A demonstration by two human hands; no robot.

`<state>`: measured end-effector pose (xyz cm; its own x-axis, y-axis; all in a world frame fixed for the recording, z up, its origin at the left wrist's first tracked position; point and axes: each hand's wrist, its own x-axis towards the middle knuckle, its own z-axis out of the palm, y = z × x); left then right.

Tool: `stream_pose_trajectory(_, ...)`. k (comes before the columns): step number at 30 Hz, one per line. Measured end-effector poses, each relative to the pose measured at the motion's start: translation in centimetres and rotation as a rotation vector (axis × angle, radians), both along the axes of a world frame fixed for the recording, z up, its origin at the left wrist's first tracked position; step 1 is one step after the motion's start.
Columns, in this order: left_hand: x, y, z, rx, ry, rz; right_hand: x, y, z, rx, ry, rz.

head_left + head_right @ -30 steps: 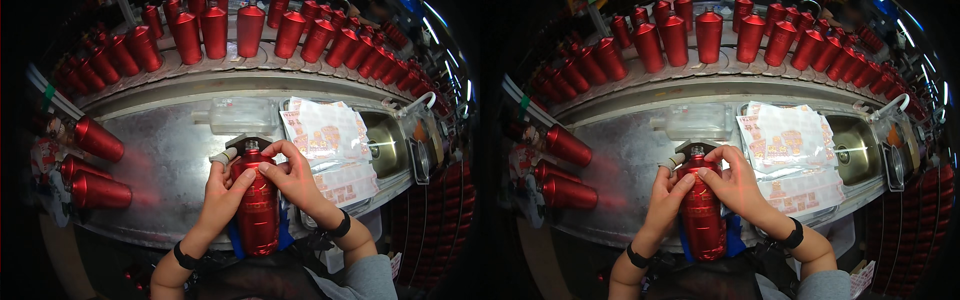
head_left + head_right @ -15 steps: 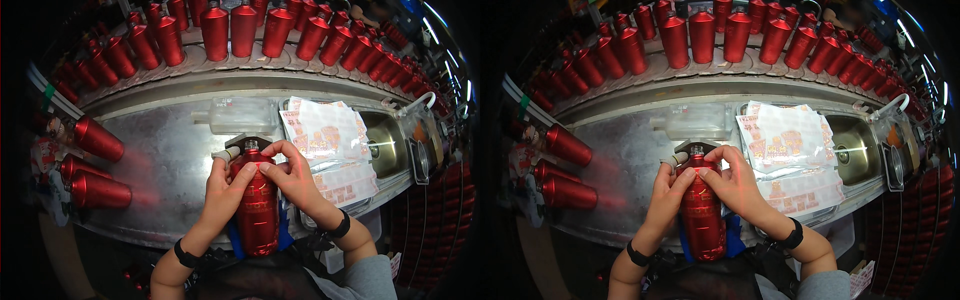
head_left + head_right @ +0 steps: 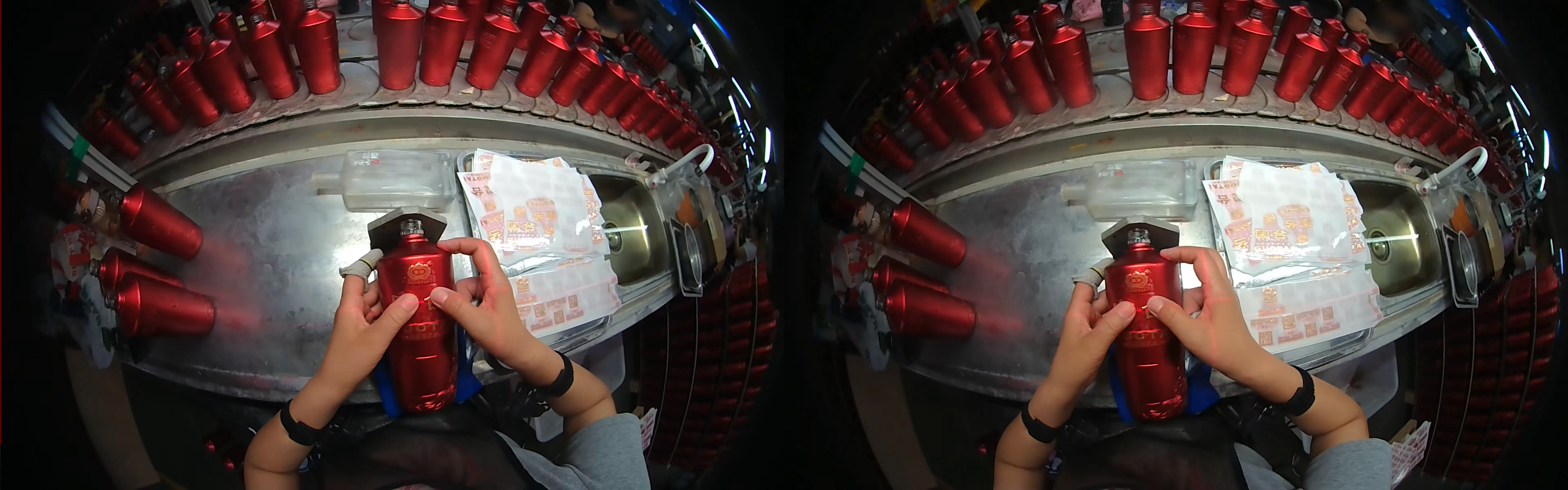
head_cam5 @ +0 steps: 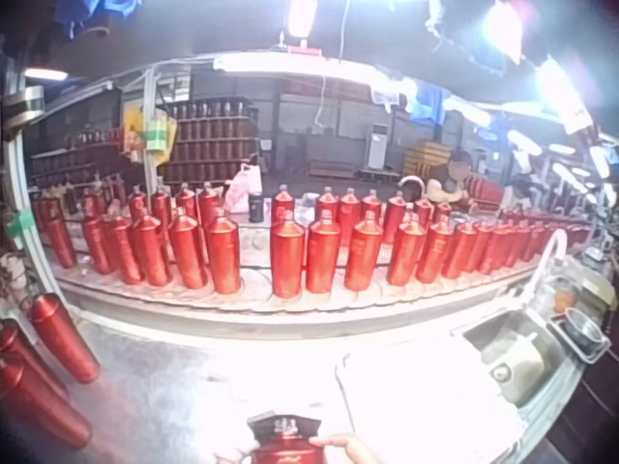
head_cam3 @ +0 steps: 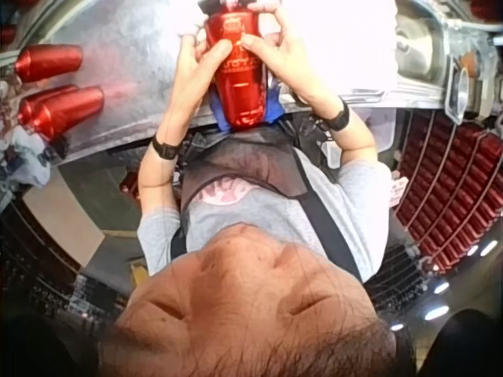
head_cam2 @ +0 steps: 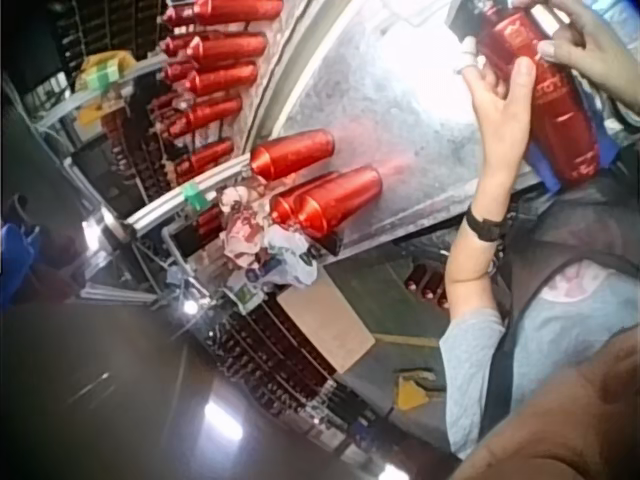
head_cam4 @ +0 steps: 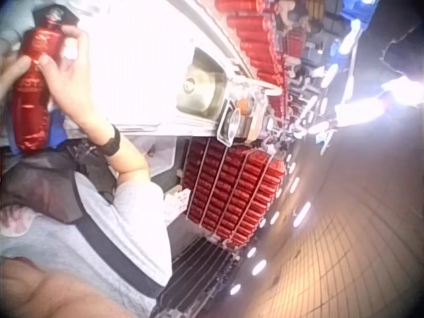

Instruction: Applying labels to red metal bottles and wiping them clean at an assembly line station.

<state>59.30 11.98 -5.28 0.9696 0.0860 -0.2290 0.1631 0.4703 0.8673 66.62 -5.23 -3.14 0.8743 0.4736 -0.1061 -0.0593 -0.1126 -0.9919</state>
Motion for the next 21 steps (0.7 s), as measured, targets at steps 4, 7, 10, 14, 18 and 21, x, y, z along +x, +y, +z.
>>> stream_pose_trajectory(4, -0.2, 0.1, 0.0, -0.002, -0.006, -0.018, 0.1, -0.4, 0.2, 0.033, 0.047, 0.035)
stream_pose_trajectory(7, -0.1, 0.4, 0.1, 0.015, -0.010, -0.013, 0.0, -0.3, 0.3, 0.064, 0.104, 0.025)
stream_pose_trajectory(10, 0.0, 0.2, 0.3, -0.010, 0.005, -0.002, -0.2, 0.2, 0.0, -0.073, -0.038, -0.011)
stream_pose_trajectory(14, -0.2, 0.2, 0.1, 0.020, 0.006, 0.001, -0.3, 0.2, 0.1, -0.069, -0.091, -0.010)
stream_pose_trajectory(18, 0.1, 0.0, 0.3, 0.102, -0.028, 0.023, -0.1, -0.6, 0.5, -0.007, 0.004, 0.060)
stream_pose_trajectory(21, 0.8, -0.6, 1.5, 0.168, 0.053, 0.031, -0.1, -0.5, 0.5, 0.021, 0.069, 0.053)
